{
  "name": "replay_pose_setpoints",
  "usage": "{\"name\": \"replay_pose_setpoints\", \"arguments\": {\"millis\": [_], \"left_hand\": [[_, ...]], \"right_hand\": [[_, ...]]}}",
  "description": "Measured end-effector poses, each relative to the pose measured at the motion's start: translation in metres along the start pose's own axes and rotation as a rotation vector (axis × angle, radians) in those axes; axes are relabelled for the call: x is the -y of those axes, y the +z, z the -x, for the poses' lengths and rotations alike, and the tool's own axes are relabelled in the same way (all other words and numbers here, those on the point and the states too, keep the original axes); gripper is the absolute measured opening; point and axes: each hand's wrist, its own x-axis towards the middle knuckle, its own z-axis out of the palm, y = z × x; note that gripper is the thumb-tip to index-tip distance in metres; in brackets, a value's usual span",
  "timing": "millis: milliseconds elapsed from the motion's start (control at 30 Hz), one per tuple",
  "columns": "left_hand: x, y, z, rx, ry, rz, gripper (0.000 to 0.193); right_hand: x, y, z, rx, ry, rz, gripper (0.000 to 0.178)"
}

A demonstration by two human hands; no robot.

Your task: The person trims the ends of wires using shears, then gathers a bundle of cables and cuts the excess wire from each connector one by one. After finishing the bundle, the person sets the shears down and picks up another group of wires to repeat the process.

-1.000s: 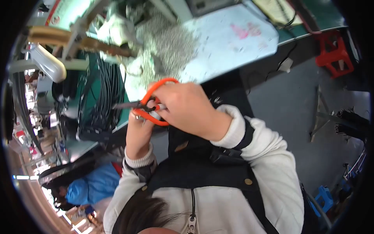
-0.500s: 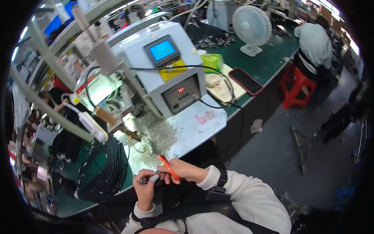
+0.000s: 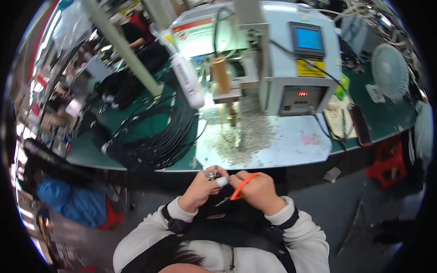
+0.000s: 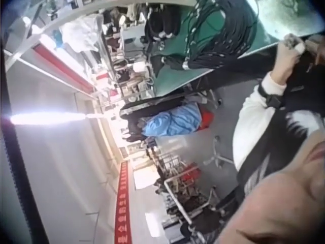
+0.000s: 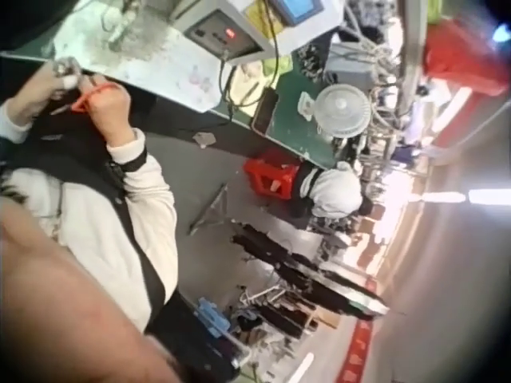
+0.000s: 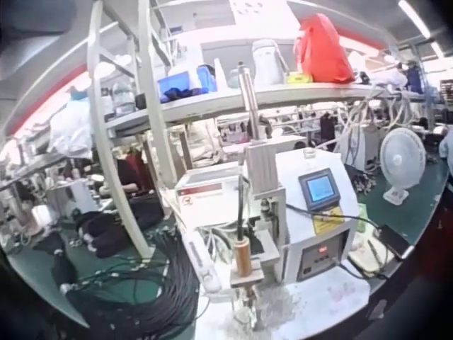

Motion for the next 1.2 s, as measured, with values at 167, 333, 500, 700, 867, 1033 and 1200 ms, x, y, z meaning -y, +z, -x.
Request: {"name": "replay_pose_setpoints", "arguments": {"millis": [167,333,500,700,867,1033,1200], "left_hand": [[0.004,0.004,0.006,-0.035,0.138,-0.255,0.01],[0.005,0.006,0.005,-0.036,0.055,-0.237,0.011],[-0.002,0.0,0.006,-0.078,-0.046,-0.179,0.011],[-0.001,0.002,0.0,-0.053,-0.078,-0.111,0.011],[0.016,0.011,-0.001,-0.173,0.45,-0.523,0.013],[0.011,0.016,0.001,-0.224,0.393,-0.4,0.012],[0.006,0.013,0.002,-0.159,0.24,-0.187,0.012]], "right_hand": [[0.003,-0.007,-0.001,-0.08,-0.057,0.074,0.034],[0.0,-0.006,0.007,-0.048,-0.101,0.199,0.038],[-0.005,0.007,0.005,-0.214,-0.086,0.037,0.026],[0.002,0.016,0.01,-0.202,0.139,-0.078,0.025],[0.006,0.028,0.009,-0.34,0.325,-0.509,0.018],[0.012,0.032,0.007,-0.402,0.587,-1.048,0.014],[0.011,0.034,0.01,-0.352,0.612,-1.136,0.015]]}}
